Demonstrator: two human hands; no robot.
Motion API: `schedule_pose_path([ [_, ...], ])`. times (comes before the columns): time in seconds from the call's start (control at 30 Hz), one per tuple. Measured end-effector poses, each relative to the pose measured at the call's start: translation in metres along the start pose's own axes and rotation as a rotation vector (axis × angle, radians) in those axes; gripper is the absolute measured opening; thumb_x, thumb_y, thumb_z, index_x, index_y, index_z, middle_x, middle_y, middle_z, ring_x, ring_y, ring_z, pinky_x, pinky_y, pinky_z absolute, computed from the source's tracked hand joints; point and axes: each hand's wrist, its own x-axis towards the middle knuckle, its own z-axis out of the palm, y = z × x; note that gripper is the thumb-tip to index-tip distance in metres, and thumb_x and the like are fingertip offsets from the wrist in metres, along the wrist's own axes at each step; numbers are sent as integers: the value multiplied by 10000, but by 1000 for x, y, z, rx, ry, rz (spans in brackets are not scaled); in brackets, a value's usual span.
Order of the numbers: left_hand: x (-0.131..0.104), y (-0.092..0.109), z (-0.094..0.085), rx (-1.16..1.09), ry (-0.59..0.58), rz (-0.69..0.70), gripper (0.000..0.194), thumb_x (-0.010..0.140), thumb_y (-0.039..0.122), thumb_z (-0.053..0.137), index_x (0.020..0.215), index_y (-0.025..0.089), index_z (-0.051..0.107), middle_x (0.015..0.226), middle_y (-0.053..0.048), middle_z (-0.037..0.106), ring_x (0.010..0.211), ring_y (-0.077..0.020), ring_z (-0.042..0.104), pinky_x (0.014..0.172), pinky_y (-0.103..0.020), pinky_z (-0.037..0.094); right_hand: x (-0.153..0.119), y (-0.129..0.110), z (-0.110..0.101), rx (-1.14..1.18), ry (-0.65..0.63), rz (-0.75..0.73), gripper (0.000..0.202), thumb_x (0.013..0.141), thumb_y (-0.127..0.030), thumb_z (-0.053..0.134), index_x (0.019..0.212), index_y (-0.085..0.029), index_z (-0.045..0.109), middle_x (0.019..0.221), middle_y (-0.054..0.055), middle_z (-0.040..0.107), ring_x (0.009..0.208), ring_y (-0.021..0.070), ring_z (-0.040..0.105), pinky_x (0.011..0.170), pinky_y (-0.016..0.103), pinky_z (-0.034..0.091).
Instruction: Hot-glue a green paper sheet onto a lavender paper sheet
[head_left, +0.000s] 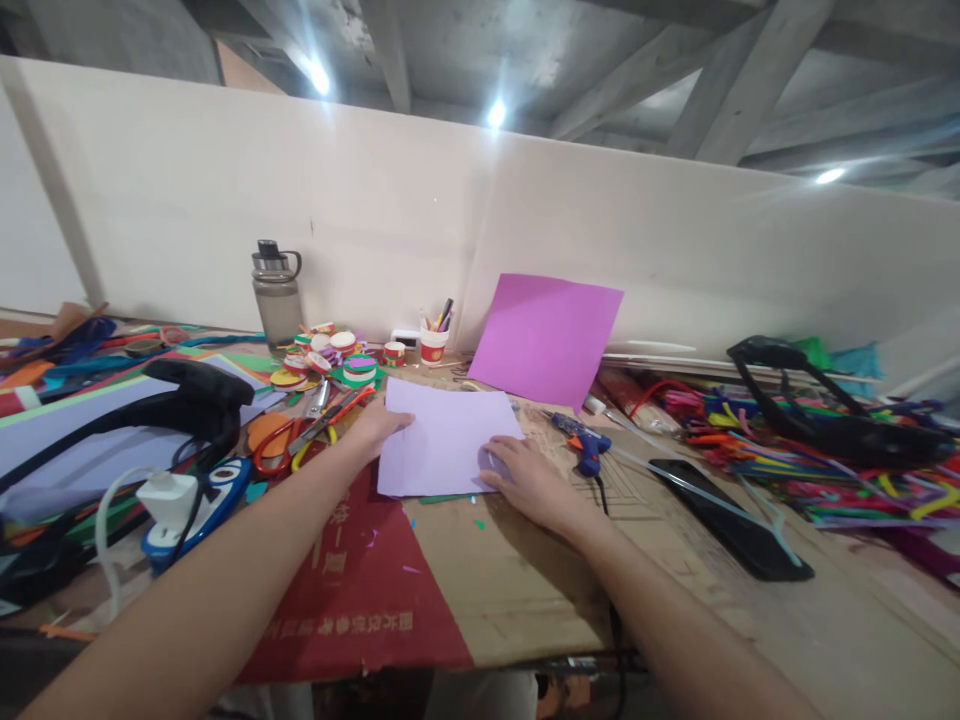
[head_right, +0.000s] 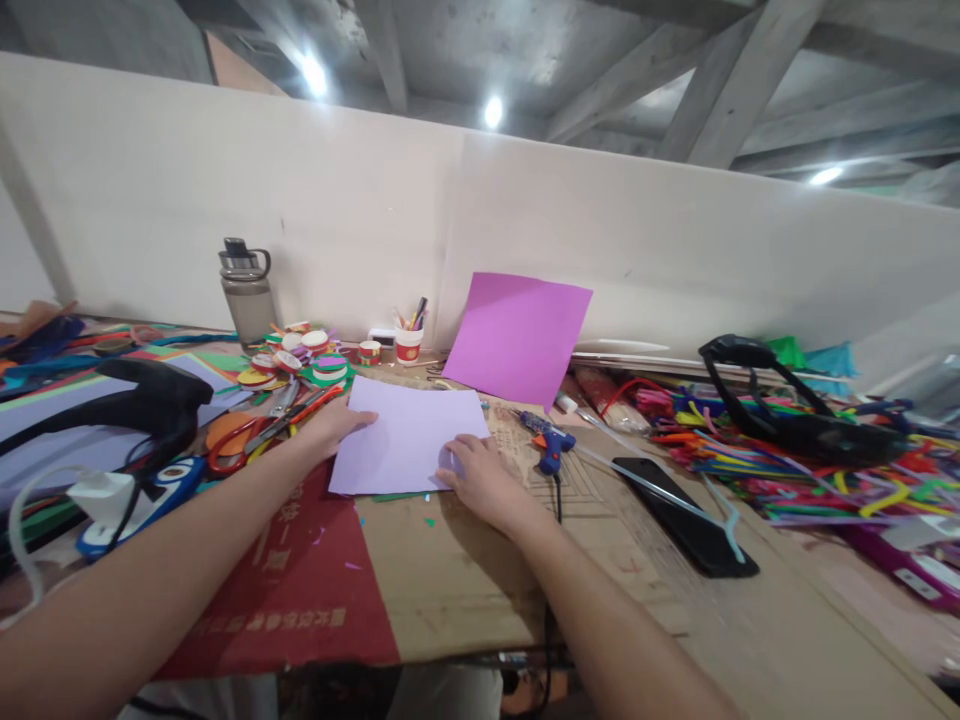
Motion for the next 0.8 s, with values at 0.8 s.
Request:
schedule_pose_path([
  [0.8,-11,-13,6,1368,-15,628,216,838,239,519,972,183,679,1089,-74,665,1081,-215,575,1004,-337,411,6,8,-5,-30,-76,-30,331,926,-351,504,1141,-142,642,1240,124,618,1158,245,536,1023,364,361],
])
